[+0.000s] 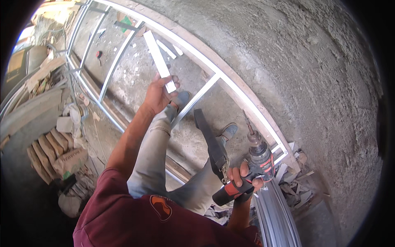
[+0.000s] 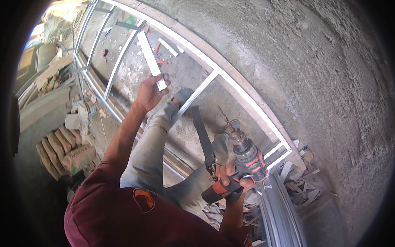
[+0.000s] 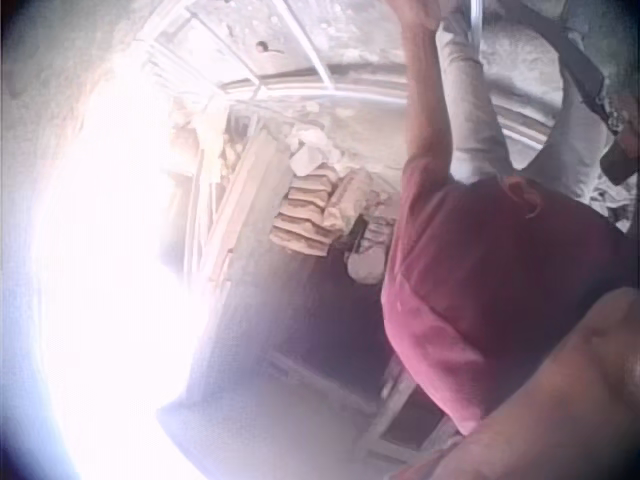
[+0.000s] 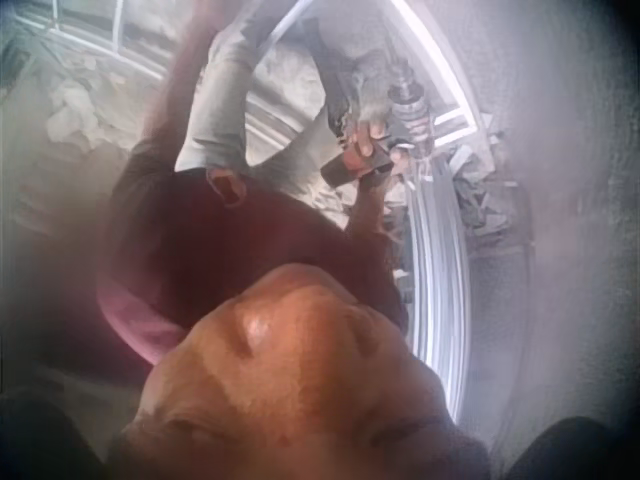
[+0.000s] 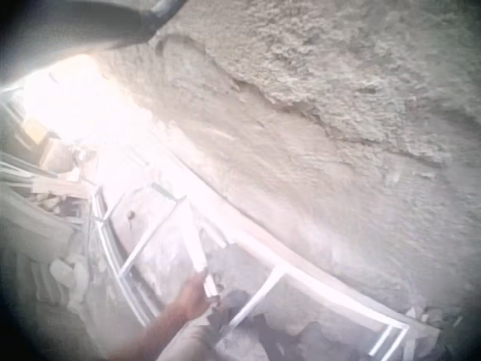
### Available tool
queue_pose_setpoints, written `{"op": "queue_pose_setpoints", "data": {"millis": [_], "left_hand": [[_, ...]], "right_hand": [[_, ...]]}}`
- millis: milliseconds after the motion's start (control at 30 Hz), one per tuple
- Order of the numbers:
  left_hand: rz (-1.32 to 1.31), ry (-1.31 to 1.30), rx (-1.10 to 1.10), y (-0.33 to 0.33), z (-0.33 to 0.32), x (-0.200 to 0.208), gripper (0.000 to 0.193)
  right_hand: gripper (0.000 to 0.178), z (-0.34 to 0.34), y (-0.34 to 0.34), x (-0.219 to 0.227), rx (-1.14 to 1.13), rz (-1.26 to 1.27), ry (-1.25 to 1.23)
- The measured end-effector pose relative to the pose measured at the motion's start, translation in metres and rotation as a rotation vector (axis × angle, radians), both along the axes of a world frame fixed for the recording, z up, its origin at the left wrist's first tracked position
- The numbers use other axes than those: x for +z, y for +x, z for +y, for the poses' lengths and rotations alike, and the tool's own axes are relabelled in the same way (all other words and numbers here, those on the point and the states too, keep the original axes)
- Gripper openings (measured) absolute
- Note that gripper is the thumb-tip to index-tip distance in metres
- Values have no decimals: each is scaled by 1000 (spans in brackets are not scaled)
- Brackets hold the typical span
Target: The person assembles a rectangular metal frame on the floor using a cordless drill. They position metal strips, align them with the frame, and drive screws to secure the joints. The person repeatedly picks up strips, places them, and fastens them in place.
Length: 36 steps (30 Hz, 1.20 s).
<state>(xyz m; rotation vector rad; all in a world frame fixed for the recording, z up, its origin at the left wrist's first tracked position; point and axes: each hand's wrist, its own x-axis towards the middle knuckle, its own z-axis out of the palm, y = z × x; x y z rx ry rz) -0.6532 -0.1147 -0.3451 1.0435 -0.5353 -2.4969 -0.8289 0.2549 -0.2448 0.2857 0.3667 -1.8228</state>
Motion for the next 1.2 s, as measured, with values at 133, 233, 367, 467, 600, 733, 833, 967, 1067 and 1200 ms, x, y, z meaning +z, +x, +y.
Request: {"op": "queue_pose_setpoints", "data": {"millis": [133, 233, 367, 467, 600, 733, 833, 967, 1067, 1200], "left_hand": [[-217, -91, 249, -34, 60, 51, 36], [-255, -141, 288, -43, 83, 64, 36], [-605, -379, 178, -29, 106, 37, 37], [-541, -286, 201, -27, 121, 13, 29], [-507, -176, 208, -31, 134, -26, 42], [-548, -301, 91, -17, 140, -98, 49], [-698, -462, -82, -15, 130, -149, 49], [-679, -575, 12, -2, 128, -181, 47], [-614, -572, 43, 11, 126, -209, 62], [-713, -789, 75, 10, 103, -220, 69]], "right_hand": [[45, 40, -53, 19, 223, 37, -14], [44, 54, -85, 43, 284, 113, -14], [45, 67, -102, 46, 354, 126, 3], [45, 69, -105, 38, 370, 149, 36], [45, 48, -98, 16, 358, 158, 143], [43, 37, -82, -61, 375, 123, 72], [44, 28, -75, -126, 397, 52, 51], [40, -10, -73, -195, 473, 57, 72], [39, -33, -87, -242, 510, 43, -46], [38, -83, -111, -280, 554, 71, -267]]}}
